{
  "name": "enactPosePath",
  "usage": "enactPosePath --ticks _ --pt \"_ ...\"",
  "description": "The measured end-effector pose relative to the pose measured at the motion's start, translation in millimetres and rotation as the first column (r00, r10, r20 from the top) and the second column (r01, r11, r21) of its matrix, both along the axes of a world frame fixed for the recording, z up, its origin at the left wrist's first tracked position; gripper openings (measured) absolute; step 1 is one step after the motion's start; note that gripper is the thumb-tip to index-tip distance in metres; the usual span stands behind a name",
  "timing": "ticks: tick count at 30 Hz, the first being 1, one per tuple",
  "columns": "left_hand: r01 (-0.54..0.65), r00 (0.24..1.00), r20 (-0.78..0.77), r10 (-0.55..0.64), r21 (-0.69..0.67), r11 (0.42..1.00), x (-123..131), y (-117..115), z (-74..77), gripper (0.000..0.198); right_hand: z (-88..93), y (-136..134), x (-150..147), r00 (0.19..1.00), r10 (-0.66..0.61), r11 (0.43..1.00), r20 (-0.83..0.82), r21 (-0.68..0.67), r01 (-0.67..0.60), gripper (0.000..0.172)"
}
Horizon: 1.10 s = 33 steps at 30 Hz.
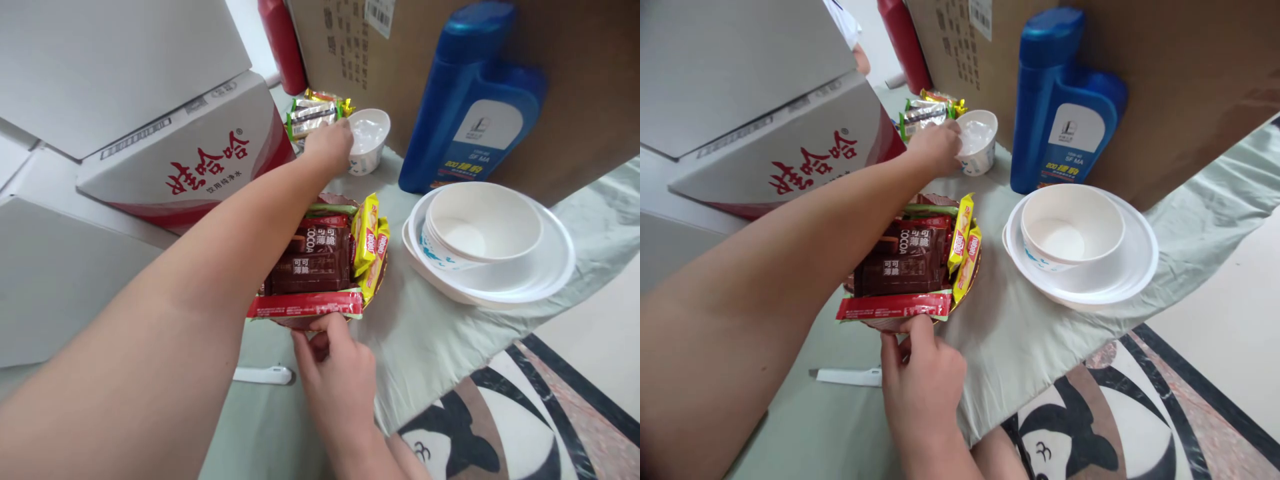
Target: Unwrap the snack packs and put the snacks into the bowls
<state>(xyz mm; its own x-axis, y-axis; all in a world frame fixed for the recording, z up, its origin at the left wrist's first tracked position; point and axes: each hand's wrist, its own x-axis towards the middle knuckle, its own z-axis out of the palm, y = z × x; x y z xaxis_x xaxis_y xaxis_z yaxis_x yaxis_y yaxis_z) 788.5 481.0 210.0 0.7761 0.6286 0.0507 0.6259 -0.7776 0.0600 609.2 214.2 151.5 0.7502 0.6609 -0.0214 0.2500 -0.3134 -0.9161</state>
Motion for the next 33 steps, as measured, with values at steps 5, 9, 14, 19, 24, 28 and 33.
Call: enactPosePath --ticks 5,9,14,19,24,28,33 --pt "-0.210 0.973 -0.100 0.207 -0.018 0.978 -4 34 11.8 0.070 -3.8 1 0 0.996 -0.034 0.998 0.083 0.055 0.030 0.014" --pt "-0.112 0.993 -0.054 0.109 -0.063 0.992 -14 48 23.8 0.081 -5.3 3 1 0.993 -0.038 0.993 0.113 0.115 0.025 0.014" --pt "0.049 0.947 0.321 -0.006 -0.127 0.991 -64 18 47.4 0.056 -4.8 2 -1 0.996 -0.067 0.989 0.063 0.133 0.058 0.008" --pt "0.316 0.906 0.355 -0.232 -0.203 0.927 -158 -61 61.3 0.032 -3.0 2 -7 0.988 -0.081 0.966 -0.130 0.234 0.109 0.019" --pt "0.441 0.896 0.064 -0.440 -0.242 0.864 -222 -95 24.2 0.076 -2.0 9 -21 0.967 -0.096 0.926 -0.236 0.335 0.174 0.043" --pt "0.331 0.939 -0.069 -0.337 -0.086 0.940 -214 -91 -9.4 0.074 -0.9 10 -31 0.974 -0.003 0.925 -0.224 0.369 0.088 0.049" --pt "0.227 0.970 -0.083 -0.227 -0.008 0.974 -173 -95 -18.9 0.074 -11.0 1 -21 0.980 -0.017 0.949 -0.199 0.306 0.079 0.049"
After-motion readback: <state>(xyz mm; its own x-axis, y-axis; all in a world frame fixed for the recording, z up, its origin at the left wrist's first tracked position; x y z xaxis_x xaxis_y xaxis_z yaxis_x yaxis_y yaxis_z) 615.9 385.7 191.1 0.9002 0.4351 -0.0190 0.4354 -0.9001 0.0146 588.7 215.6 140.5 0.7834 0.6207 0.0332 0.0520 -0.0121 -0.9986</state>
